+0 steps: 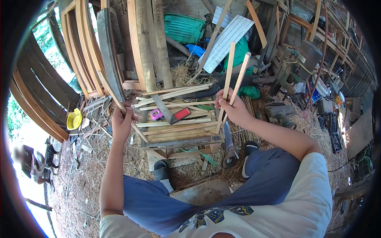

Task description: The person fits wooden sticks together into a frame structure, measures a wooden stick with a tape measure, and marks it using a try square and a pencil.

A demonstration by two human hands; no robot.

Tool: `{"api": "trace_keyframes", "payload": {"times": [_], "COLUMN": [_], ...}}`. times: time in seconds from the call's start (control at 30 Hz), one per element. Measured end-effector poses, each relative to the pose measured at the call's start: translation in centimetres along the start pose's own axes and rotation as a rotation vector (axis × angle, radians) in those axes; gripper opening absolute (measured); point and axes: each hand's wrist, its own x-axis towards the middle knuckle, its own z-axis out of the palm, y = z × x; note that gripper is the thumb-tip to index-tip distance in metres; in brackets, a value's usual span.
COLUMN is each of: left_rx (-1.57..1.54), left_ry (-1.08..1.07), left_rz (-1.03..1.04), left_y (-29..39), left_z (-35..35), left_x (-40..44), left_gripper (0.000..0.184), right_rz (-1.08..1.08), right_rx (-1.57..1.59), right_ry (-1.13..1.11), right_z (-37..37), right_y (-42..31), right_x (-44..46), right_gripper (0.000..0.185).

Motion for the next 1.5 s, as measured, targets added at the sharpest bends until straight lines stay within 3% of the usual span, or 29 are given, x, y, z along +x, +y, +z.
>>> {"api": "trace_keyframes", "payload": {"times": [1.5], "left_rx": [0.024], "left_ry": [-0.016], "left_rz": [0.008], "left_y": [-0.6], "left_z": [-0.4], "left_x": [0.1], "left_gripper": [0.017], "right_rz": [-0.005], "right_rx": [-0.068], "right_ry": [-0.098], "right_z": [-0.6], "right_y": [-1.6], "right_x": [0.0], "right_gripper": [0.015]}}
